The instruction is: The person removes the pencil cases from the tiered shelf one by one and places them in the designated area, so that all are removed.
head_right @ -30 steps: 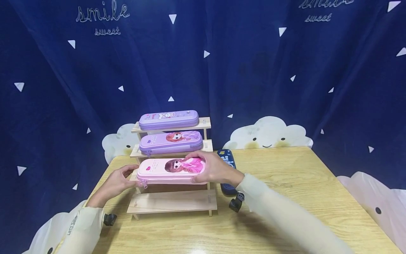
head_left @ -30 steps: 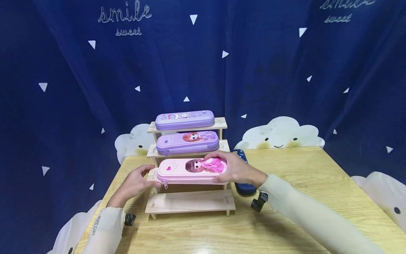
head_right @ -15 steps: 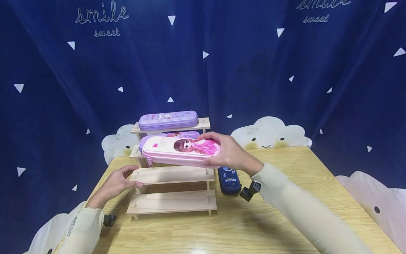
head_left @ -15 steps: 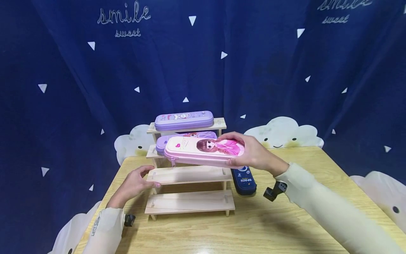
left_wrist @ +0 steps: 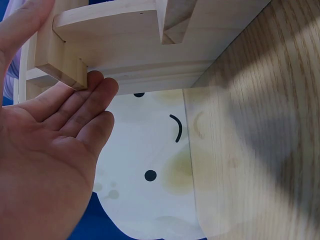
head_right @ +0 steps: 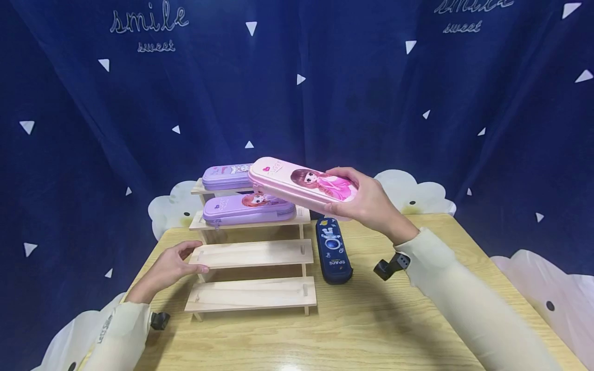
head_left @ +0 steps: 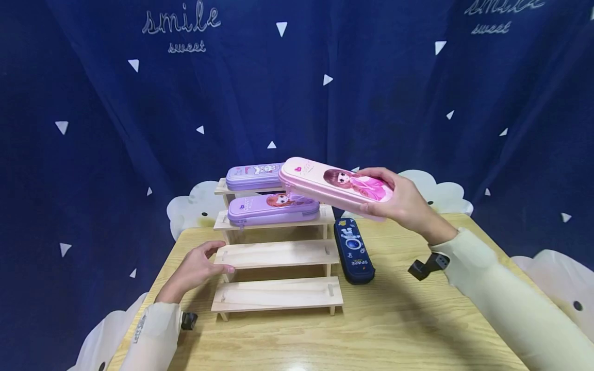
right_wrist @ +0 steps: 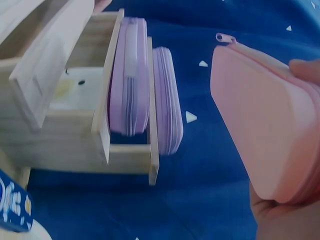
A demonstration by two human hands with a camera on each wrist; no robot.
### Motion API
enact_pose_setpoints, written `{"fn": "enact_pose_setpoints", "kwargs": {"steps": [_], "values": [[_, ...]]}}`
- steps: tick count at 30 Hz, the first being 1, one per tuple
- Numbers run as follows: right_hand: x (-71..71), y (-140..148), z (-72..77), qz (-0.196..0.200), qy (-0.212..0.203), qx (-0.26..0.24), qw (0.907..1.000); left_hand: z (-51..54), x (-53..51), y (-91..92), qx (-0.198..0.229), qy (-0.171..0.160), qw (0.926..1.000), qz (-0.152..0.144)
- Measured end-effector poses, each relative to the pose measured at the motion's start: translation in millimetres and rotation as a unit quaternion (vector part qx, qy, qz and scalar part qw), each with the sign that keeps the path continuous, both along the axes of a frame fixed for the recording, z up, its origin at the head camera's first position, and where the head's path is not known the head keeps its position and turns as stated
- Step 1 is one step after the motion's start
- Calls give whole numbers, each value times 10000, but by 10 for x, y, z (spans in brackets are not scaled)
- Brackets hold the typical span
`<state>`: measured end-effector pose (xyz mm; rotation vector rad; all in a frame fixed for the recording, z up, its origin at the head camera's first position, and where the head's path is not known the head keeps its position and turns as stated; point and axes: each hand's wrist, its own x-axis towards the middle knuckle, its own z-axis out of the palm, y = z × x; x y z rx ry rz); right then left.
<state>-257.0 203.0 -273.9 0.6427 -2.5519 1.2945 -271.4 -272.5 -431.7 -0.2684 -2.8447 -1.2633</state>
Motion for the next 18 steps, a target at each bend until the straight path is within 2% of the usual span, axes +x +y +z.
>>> {"fn": "enact_pose_setpoints", "kwargs": {"steps": [7,11,18], "values": [[-40,188,-20,-723,-3,-292,9970,2,8,8,-8,19,10000,-31],[-67,294,-52,-1120,142,-382,9929,-5,7,-5,-61,16,10000,-26],[-98,464,-198,-1736,395,-654,9819,-25,-9,-2,-111,67,9999,-1]]}}
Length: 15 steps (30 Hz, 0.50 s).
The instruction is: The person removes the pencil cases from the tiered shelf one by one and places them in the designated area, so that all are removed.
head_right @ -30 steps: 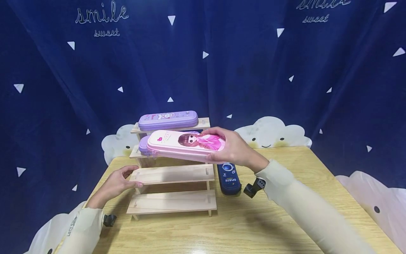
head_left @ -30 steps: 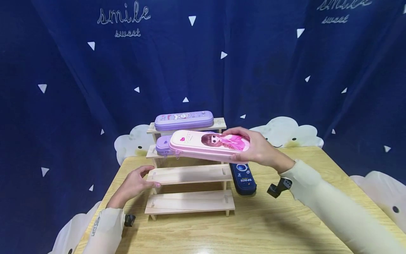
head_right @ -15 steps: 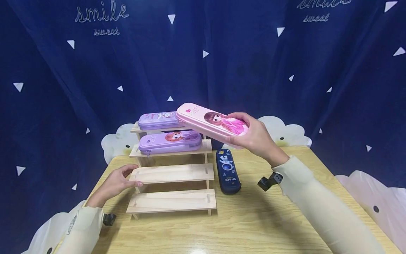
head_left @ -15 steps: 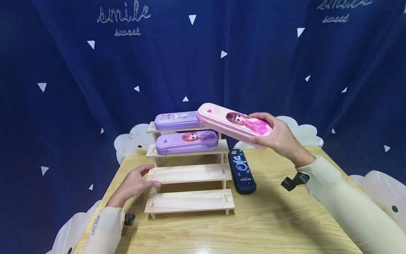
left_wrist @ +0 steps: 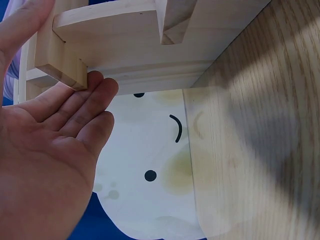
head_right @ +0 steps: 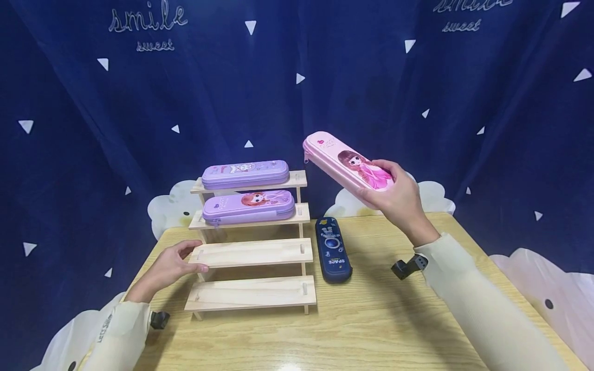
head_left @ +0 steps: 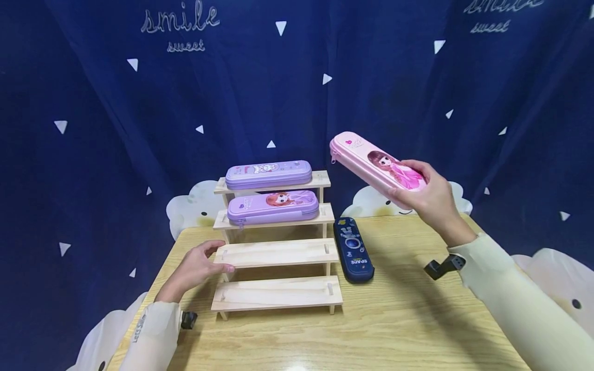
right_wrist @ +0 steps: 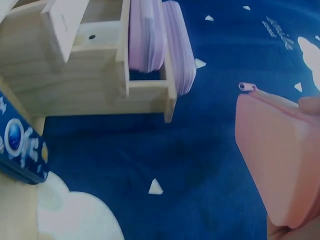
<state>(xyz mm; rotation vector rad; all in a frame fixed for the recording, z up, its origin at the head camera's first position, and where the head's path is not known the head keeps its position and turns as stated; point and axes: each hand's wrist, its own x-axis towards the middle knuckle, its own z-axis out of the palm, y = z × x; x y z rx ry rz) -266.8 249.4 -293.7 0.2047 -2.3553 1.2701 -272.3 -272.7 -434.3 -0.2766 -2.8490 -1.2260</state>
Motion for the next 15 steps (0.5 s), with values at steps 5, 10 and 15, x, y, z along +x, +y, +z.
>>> {"fn": "enact_pose_setpoints", "kwargs": {"steps": [5,10,15], "values": [[-49,122,-144,-528,83,-251,9983,0,13,3,54,-59,10000,16],[-85,233,-278,-877,1,-287,9957,3,20,-11,67,-59,10000,4],[-128,317,-466,-1122,-202,-174,9933,7,17,-8,48,-40,10000,21]]}}
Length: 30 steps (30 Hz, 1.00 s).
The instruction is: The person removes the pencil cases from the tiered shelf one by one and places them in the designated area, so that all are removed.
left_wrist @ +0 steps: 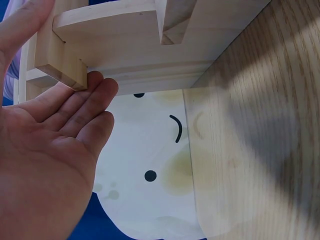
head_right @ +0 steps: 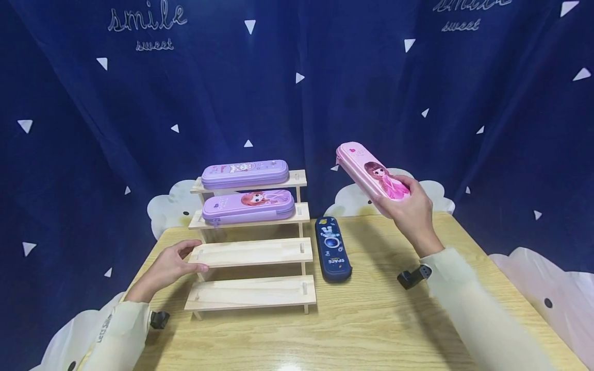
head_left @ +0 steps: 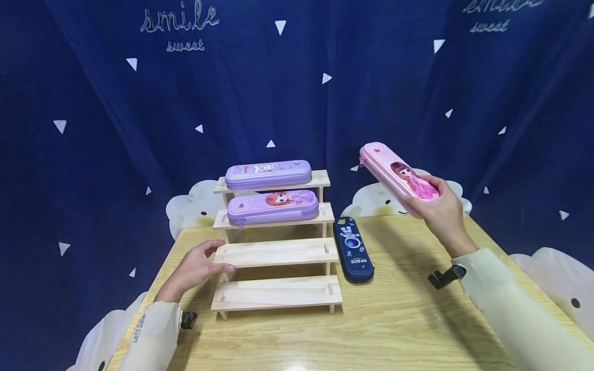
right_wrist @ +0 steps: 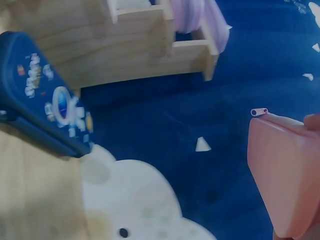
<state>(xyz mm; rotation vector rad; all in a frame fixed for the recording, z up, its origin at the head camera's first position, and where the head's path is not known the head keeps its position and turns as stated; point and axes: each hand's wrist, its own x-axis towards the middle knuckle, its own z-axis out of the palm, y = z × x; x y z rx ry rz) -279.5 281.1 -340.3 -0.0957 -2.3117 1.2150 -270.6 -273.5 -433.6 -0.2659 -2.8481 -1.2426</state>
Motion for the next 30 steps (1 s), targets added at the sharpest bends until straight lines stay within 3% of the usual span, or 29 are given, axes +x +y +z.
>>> {"fn": "enact_pose_setpoints", "kwargs": {"steps": [8,13,30], "values": [[-52,57,-446,-271,-331,179,9989,34,19,15,16,-38,10000,5],[-52,79,-682,-222,-689,305,9969,38,22,19,38,-31,10000,-8],[-105,29,-1209,-48,-1465,650,9871,15,2,11,2,-49,10000,42]]}}
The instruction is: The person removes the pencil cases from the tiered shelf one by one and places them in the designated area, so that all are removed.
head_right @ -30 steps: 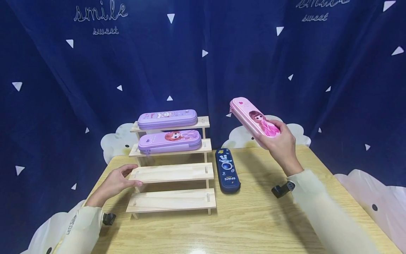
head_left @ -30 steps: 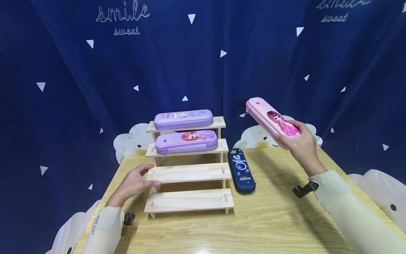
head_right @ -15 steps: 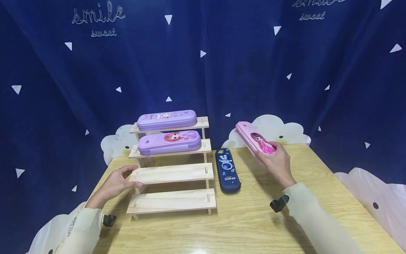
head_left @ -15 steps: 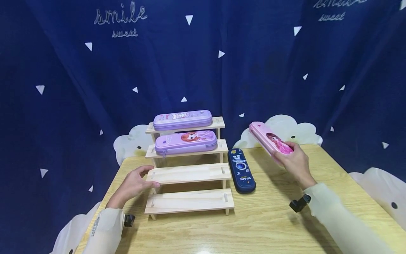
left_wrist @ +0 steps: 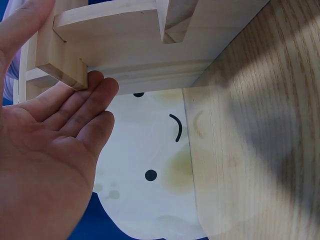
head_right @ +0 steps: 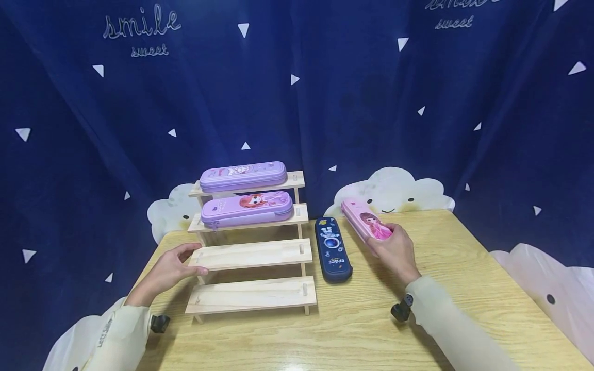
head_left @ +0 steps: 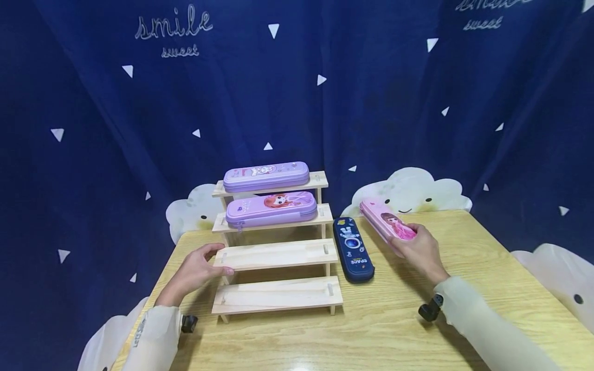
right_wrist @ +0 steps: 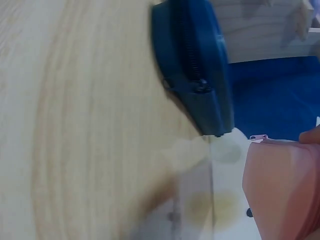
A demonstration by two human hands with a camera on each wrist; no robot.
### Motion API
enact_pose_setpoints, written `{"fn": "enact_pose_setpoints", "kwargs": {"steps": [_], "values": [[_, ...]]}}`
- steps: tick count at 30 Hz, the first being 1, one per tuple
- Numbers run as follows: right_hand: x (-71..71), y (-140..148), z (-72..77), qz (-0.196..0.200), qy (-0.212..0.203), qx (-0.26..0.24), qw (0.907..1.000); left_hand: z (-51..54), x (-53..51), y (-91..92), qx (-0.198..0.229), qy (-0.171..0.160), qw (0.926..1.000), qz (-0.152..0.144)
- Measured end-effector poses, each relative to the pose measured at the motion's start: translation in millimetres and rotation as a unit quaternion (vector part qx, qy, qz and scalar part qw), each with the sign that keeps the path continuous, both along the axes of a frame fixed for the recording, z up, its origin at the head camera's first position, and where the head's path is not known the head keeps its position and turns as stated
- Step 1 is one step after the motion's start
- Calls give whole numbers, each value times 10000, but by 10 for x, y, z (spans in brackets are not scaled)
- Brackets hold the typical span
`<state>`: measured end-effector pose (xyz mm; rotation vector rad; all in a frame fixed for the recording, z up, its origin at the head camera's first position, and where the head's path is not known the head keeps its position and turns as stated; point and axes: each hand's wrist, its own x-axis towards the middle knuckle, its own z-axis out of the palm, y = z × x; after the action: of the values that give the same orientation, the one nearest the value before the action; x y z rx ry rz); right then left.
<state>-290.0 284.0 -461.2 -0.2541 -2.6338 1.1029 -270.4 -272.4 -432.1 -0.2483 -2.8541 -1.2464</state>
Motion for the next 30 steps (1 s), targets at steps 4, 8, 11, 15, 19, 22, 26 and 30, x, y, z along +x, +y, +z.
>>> {"fn": "enact_pose_setpoints", "kwargs": {"steps": [4,8,11,15,19,22,26,30], "values": [[-8,-30,-63,-3,-193,-35,9998,-7,12,1,-26,-1,10000,-17],[-35,-58,-101,-65,-458,-168,9988,2,19,-1,-68,30,10000,-20],[-63,-78,-164,-151,-626,-120,9979,6,15,-4,-63,31,10000,5],[-74,-97,-246,-91,-653,28,9978,8,6,-5,-63,64,10000,-12],[-80,-136,-266,108,-530,123,9985,9,3,-8,-95,104,9999,-39],[-91,-185,-277,168,-426,247,9986,13,-1,-13,-92,102,9999,-39],[-74,-246,-311,155,-436,407,9981,20,0,-8,-72,92,9999,-63],[-30,-269,-348,196,-561,411,9974,17,4,-1,-59,78,9999,-91]]}}
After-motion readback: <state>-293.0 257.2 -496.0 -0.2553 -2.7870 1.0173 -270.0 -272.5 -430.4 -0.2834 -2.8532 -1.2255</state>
